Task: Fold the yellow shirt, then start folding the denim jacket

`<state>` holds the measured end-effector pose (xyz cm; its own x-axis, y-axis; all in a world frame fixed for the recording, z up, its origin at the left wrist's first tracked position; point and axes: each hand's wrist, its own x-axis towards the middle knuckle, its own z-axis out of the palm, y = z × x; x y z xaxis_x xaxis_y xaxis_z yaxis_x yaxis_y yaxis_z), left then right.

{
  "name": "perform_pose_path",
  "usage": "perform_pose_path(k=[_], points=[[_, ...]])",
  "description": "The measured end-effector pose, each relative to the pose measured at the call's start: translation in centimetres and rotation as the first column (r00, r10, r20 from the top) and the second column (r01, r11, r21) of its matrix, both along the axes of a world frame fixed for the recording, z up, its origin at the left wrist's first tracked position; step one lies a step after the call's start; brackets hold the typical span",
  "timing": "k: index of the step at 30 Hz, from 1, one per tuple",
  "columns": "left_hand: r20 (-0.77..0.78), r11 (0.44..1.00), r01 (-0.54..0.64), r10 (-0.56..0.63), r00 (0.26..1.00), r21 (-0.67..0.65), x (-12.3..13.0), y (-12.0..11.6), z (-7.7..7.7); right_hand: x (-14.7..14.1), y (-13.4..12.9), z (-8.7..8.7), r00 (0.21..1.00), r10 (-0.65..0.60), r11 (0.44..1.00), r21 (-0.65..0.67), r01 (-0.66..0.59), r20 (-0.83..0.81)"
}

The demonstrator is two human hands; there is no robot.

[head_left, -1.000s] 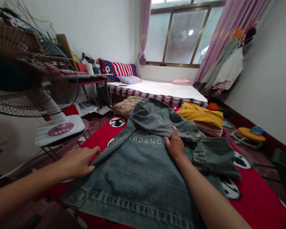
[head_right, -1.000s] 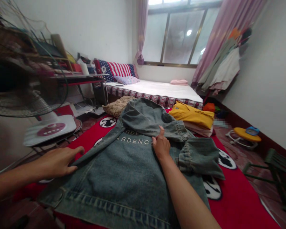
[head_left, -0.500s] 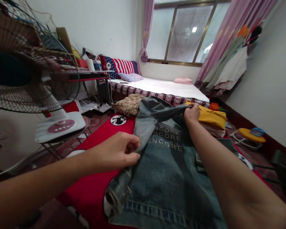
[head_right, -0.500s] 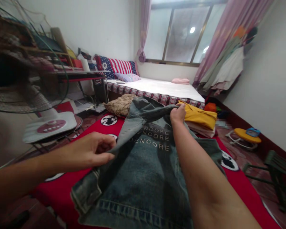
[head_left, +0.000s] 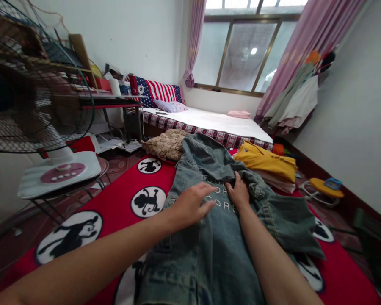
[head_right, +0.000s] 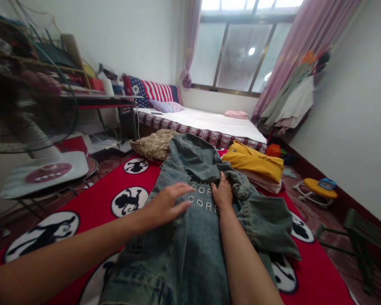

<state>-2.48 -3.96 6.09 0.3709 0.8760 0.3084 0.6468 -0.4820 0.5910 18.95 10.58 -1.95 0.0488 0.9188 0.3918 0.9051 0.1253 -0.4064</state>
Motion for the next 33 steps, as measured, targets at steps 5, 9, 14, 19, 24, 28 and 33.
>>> perform_pose_path(k=[5, 9, 14, 19, 24, 28, 33], points=[[-0.346, 0.888, -0.405, 0.458, 0.819, 0.219, -1.5, 5.4, -5.5, 0.7, -1.0, 0.7, 0.93, -0.133, 0.942, 0.247, 0.226, -0.341], [-0.46, 0.894, -0.394, 0.449, 0.766, 0.215, -1.9, 6.4, -8.3, -0.4, -1.8, 1.3, 0.893, 0.071, 0.885, 0.441, 0.149, -0.445], [-0.424, 0.877, -0.4, 0.479, 0.769, 0.266, -1.6, 6.3, -8.8, -5.7, 0.8, 3.5, 0.891, 0.391, 0.821, 0.525, -0.225, -0.23], [-0.375, 0.877, -0.395, 0.476, 0.795, 0.275, -1.7, 6.6, -9.4, -11.5, 6.9, 6.7, 0.939, 0.337, 0.879, 0.38, -0.288, -0.066], [-0.329, 0.885, -0.391, 0.459, 0.826, 0.253, -1.8, 6.6, -9.6, -15.5, 11.4, 9.2, 0.963, 0.266, 0.954, 0.152, -0.258, -0.039], [-0.254, 0.889, -0.377, 0.44, 0.861, 0.261, -1.8, 6.0, -8.5, -15.1, 13.5, 9.8, 0.942, 0.321, 0.942, -0.064, -0.328, -0.095], [-0.141, 0.846, -0.404, 0.473, 0.869, 0.347, -1.4, 5.2, -6.4, -11.7, 14.0, 10.2, 0.969, 0.121, 0.96, 0.275, -0.058, -0.216]])
